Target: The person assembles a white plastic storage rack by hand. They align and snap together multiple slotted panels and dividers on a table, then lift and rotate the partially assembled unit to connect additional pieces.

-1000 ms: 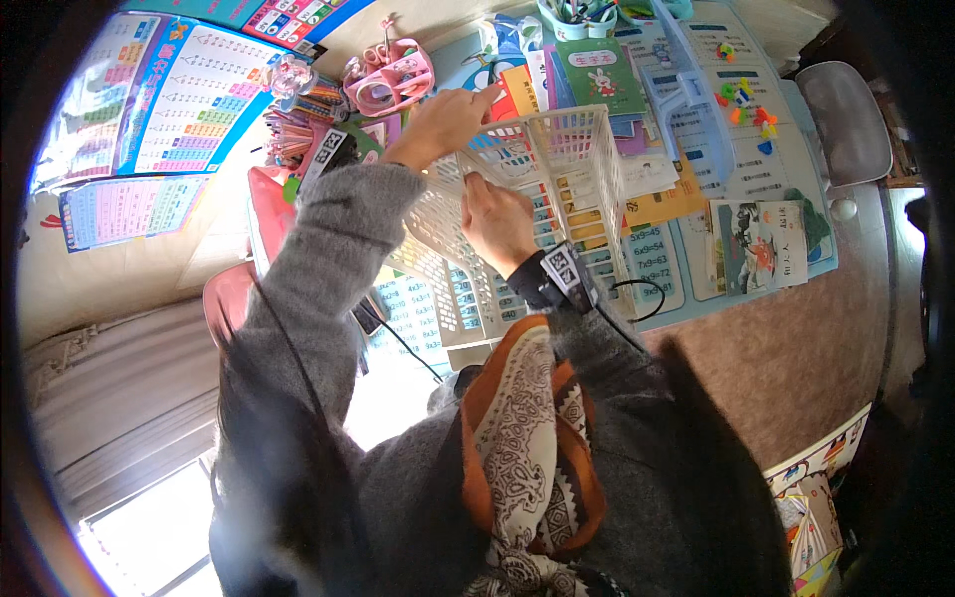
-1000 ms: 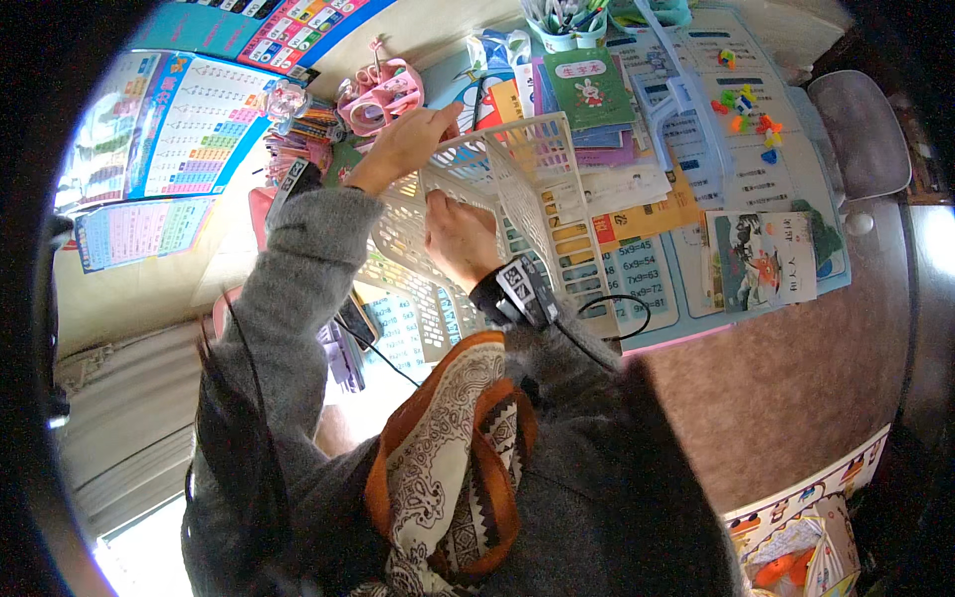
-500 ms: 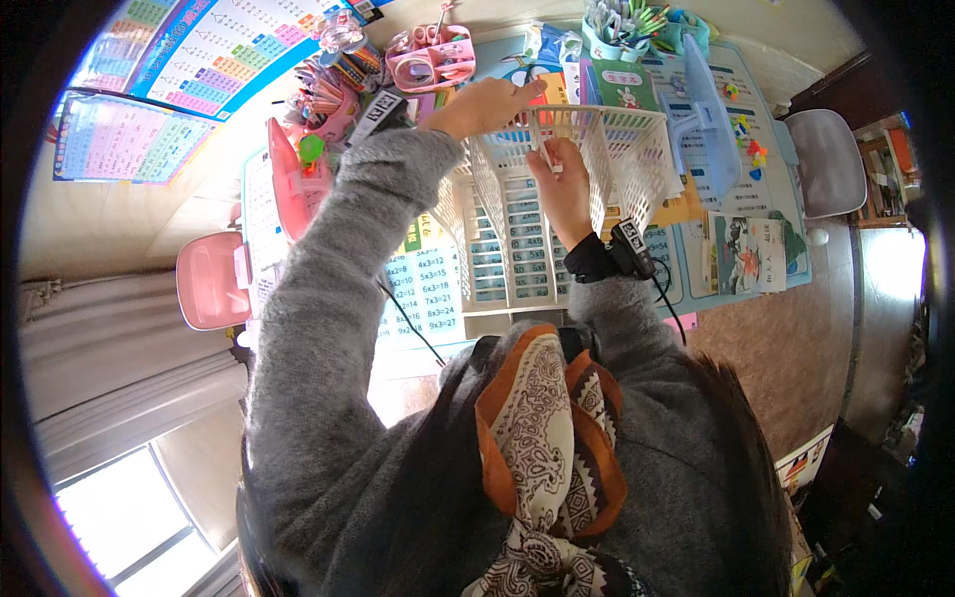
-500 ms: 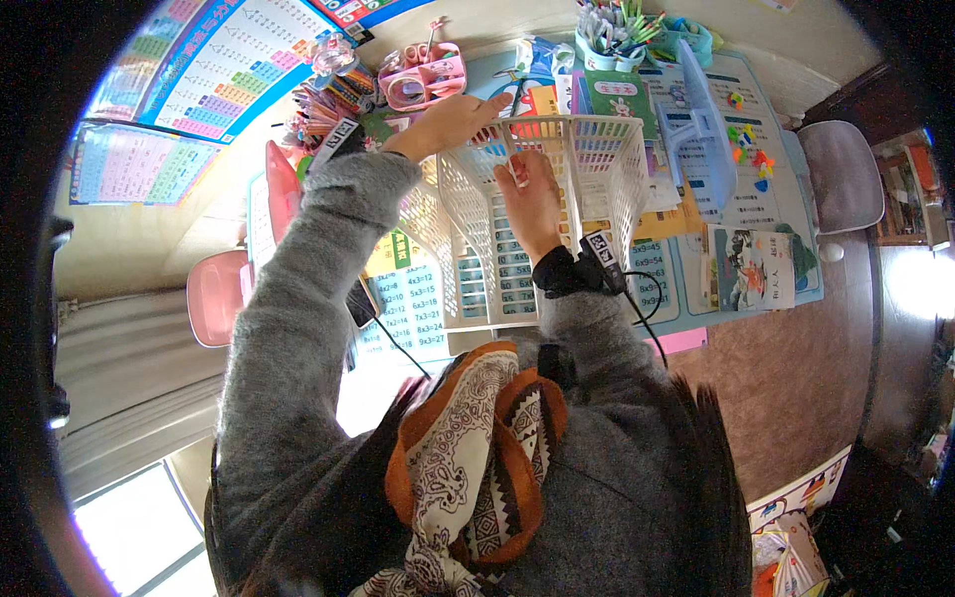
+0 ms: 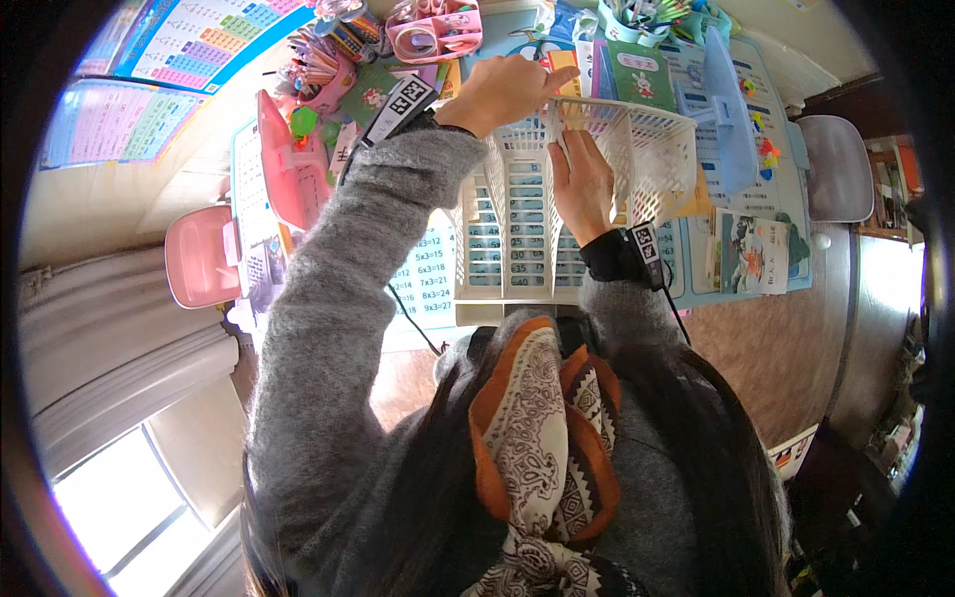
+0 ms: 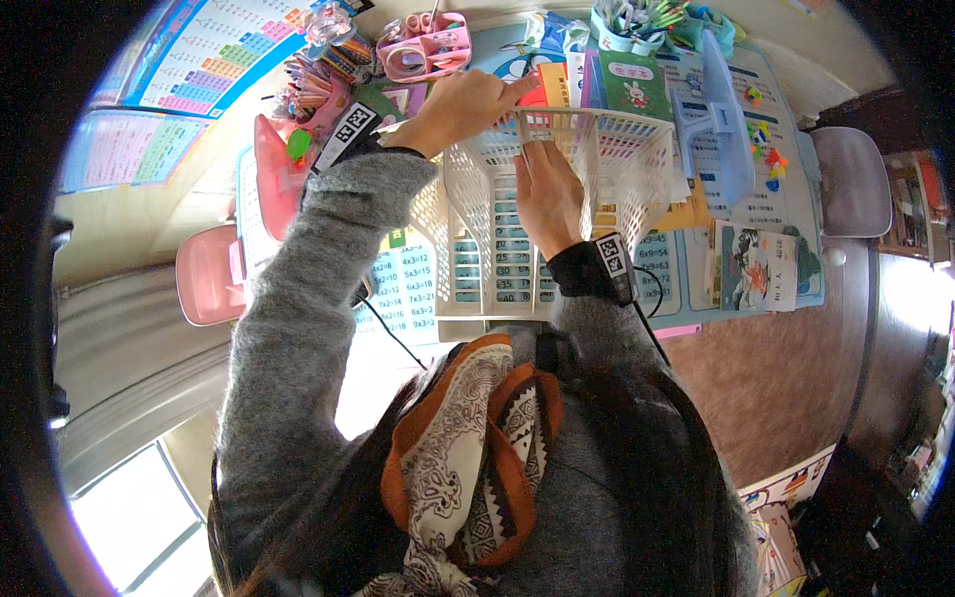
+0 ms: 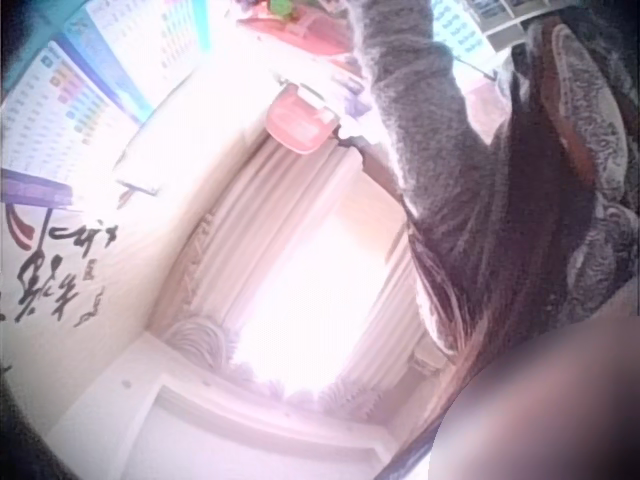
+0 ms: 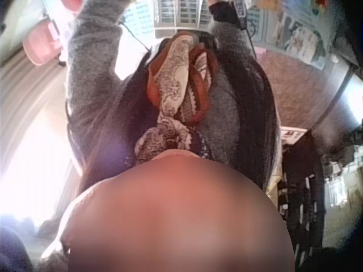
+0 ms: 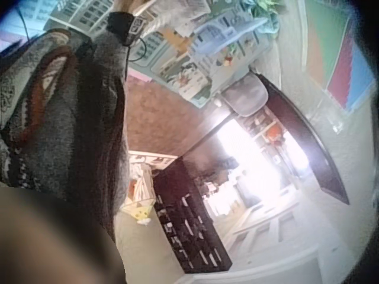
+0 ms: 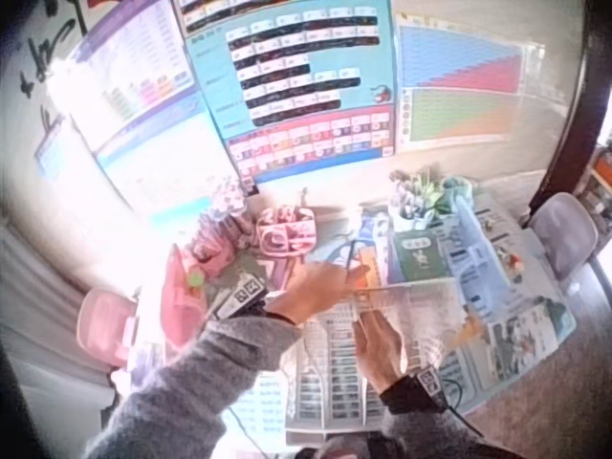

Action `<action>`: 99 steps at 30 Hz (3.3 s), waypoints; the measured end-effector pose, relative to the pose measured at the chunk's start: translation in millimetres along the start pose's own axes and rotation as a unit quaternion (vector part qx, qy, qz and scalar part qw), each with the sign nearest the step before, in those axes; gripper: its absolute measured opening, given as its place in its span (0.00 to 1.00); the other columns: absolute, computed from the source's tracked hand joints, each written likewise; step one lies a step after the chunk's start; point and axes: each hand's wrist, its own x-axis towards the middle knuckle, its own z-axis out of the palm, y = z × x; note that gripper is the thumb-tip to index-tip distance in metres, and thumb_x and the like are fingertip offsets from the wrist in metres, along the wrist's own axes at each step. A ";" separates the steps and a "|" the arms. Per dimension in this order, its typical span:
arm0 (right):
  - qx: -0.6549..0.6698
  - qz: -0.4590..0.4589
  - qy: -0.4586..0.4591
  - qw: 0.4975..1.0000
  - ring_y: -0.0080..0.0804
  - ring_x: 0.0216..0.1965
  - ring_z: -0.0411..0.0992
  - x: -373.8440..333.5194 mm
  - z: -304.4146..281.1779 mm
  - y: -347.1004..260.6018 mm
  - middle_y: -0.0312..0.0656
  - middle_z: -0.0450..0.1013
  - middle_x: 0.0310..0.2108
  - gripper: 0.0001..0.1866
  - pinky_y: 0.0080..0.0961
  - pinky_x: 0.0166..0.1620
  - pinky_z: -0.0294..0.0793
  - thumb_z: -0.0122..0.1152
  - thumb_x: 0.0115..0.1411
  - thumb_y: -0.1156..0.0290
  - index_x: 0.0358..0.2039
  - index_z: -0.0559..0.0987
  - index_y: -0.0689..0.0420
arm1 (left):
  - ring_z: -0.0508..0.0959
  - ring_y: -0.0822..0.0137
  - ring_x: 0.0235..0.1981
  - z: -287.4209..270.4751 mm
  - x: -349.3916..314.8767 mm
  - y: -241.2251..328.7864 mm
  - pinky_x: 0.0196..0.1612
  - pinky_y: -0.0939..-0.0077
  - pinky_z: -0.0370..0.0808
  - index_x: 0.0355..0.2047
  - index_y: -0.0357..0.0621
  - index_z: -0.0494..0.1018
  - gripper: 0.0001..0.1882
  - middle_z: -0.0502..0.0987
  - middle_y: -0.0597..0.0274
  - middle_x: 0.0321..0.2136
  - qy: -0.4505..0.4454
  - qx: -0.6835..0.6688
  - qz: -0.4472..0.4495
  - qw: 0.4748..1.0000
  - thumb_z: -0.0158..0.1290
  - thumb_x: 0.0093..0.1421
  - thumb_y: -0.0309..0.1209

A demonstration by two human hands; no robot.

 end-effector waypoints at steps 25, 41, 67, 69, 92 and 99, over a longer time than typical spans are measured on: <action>-0.081 0.055 -0.022 0.995 0.55 0.27 0.72 2.0 7.2 -11.8 0.53 0.73 0.28 0.07 0.47 0.29 0.70 0.49 0.62 0.69 0.31 0.67 0.58 | 0.78 0.57 0.22 20.6 -31.9 -4.9 0.25 0.64 0.74 0.29 0.54 0.80 0.10 0.78 0.60 0.20 0.216 -0.128 -0.017 0.968 0.51 0.57 0.41; -0.065 0.041 -0.031 0.997 0.53 0.30 0.73 3.7 0.6 -13.1 0.52 0.74 0.29 0.08 0.44 0.31 0.71 0.53 0.59 0.68 0.35 0.69 0.59 | 0.77 0.56 0.22 18.1 -28.3 -9.8 0.25 0.62 0.73 0.31 0.52 0.79 0.10 0.77 0.59 0.21 0.226 -0.091 -0.001 0.970 0.51 0.58 0.41; -0.087 -0.128 -0.529 0.835 0.38 0.35 0.74 168.4 18.3 6.5 0.46 0.76 0.31 0.47 0.31 0.40 0.71 0.41 0.54 0.27 0.36 0.79 0.66 | 0.80 0.51 0.38 19.7 -21.4 88.5 0.41 0.61 0.76 0.35 0.41 0.79 0.17 0.79 0.47 0.36 0.068 -0.247 -0.404 0.878 0.45 0.57 0.38; -0.064 -0.129 -0.544 0.827 0.34 0.34 0.74 167.1 16.3 4.6 0.45 0.76 0.30 0.46 0.29 0.40 0.71 0.41 0.53 0.27 0.35 0.79 0.66 | 0.80 0.49 0.35 25.9 -21.6 91.6 0.39 0.59 0.76 0.32 0.39 0.79 0.15 0.80 0.47 0.33 0.079 -0.223 -0.363 0.901 0.43 0.56 0.32; -0.128 -0.167 -0.649 0.731 0.34 0.30 0.69 191.1 13.7 -18.7 0.45 0.73 0.26 0.43 0.29 0.39 0.69 0.33 0.59 0.30 0.32 0.80 0.62 | 0.76 0.42 0.22 69.4 -24.6 99.1 0.29 0.49 0.74 0.23 0.40 0.74 0.16 0.75 0.43 0.19 0.293 -0.305 -0.351 0.835 0.47 0.59 0.39; -0.130 -0.066 -0.692 0.707 0.28 0.43 0.69 186.1 18.6 -26.6 0.42 0.71 0.44 0.33 0.27 0.48 0.66 0.37 0.64 0.40 0.57 0.70 0.52 | 0.77 0.42 0.24 67.6 -25.7 93.0 0.30 0.49 0.74 0.26 0.41 0.75 0.16 0.75 0.42 0.20 0.271 -0.270 -0.329 0.863 0.47 0.60 0.40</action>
